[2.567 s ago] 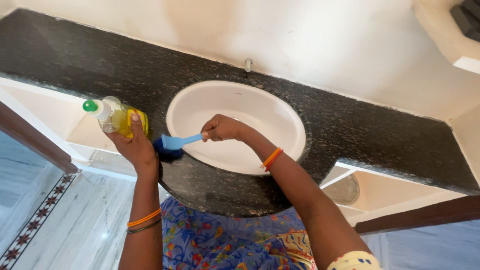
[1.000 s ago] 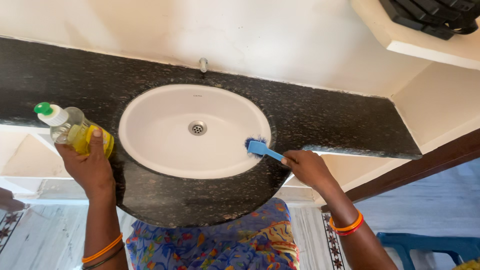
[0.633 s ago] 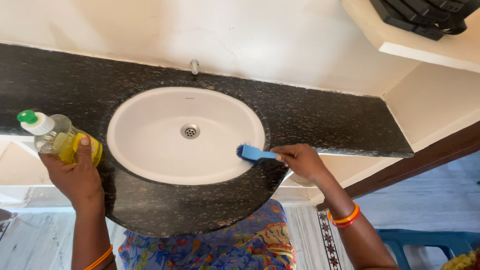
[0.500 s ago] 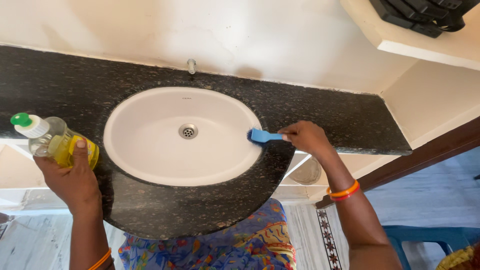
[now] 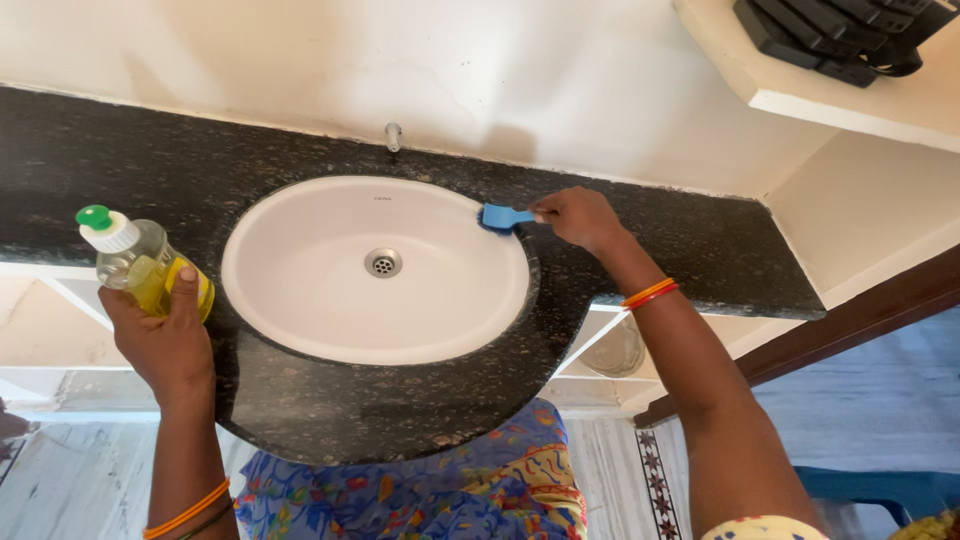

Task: The person scrubs a white bathroom sink with a blue brush while holding a bottle of yellow liquid soap. They repeatedly apply soap to the brush and scrub the sink basin and surrounding countertop.

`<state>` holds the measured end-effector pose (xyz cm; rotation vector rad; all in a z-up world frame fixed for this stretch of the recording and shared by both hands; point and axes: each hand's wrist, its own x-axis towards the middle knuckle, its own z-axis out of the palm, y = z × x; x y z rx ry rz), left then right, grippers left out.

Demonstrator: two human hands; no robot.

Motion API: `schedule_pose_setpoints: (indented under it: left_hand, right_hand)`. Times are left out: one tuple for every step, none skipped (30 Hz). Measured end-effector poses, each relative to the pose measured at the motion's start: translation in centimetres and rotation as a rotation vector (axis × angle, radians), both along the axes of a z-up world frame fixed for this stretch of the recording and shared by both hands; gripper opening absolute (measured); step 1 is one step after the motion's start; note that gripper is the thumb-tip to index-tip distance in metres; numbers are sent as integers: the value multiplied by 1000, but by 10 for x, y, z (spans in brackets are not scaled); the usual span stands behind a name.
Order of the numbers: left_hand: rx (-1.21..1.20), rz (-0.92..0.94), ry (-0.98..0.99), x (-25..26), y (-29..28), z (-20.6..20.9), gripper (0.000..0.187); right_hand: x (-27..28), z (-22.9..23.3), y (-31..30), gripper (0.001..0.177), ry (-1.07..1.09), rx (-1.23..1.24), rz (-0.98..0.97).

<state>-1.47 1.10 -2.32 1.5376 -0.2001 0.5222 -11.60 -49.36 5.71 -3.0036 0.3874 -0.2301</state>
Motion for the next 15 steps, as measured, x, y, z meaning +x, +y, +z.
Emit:
schedule_pose_setpoints:
  left_hand:
    - [10, 5, 10, -1, 0, 0, 50]
    - [20, 10, 21, -2, 0, -1, 50]
    - [29, 13, 25, 0, 0, 0, 49]
    - [27, 11, 20, 0, 0, 1, 49]
    - [24, 8, 15, -1, -1, 1, 49]
    - [21, 5, 10, -1, -1, 1, 49]
    - [17, 5, 10, -1, -1, 3, 49]
    - [13, 6, 11, 0, -1, 4, 49]
    - [11, 10, 17, -2, -1, 3, 50]
    - [2, 6, 16, -1, -2, 3, 50]
    - [-5, 4, 18, -1, -2, 2, 50]
    - [-11, 3, 20, -1, -2, 2, 50]
    - [-15, 1, 23, 0, -2, 3, 49]
    - [-19, -1, 27, 1, -3, 4, 48]
    - [-22, -2, 31, 1, -3, 5, 48]
  right_hand:
    - [-8, 6, -1, 27, 60, 20, -7]
    - [-16, 12, -3, 27, 120, 39, -13]
    - [-22, 19, -3, 27, 174, 59, -22]
    - [-28, 23, -3, 26, 234, 101, -16]
    - [-36, 25, -1, 25, 295, 142, -10]
    - [-42, 26, 2, 25, 355, 184, -4]
    - [-46, 27, 6, 26, 410, 268, 27]
    - [-50, 25, 12, 28, 465, 352, 60]
    - [-54, 23, 18, 30, 526, 437, 96]
    - [-55, 19, 26, 31, 535, 470, 151]
    - [-52, 12, 37, 32, 548, 505, 208]
    - [-48, 4, 50, 33, 561, 541, 265]
    - [-41, -3, 64, 34, 553, 568, 279]
    - [-34, -11, 80, 34, 546, 595, 293]
    - [-26, -18, 97, 35, 539, 622, 308]
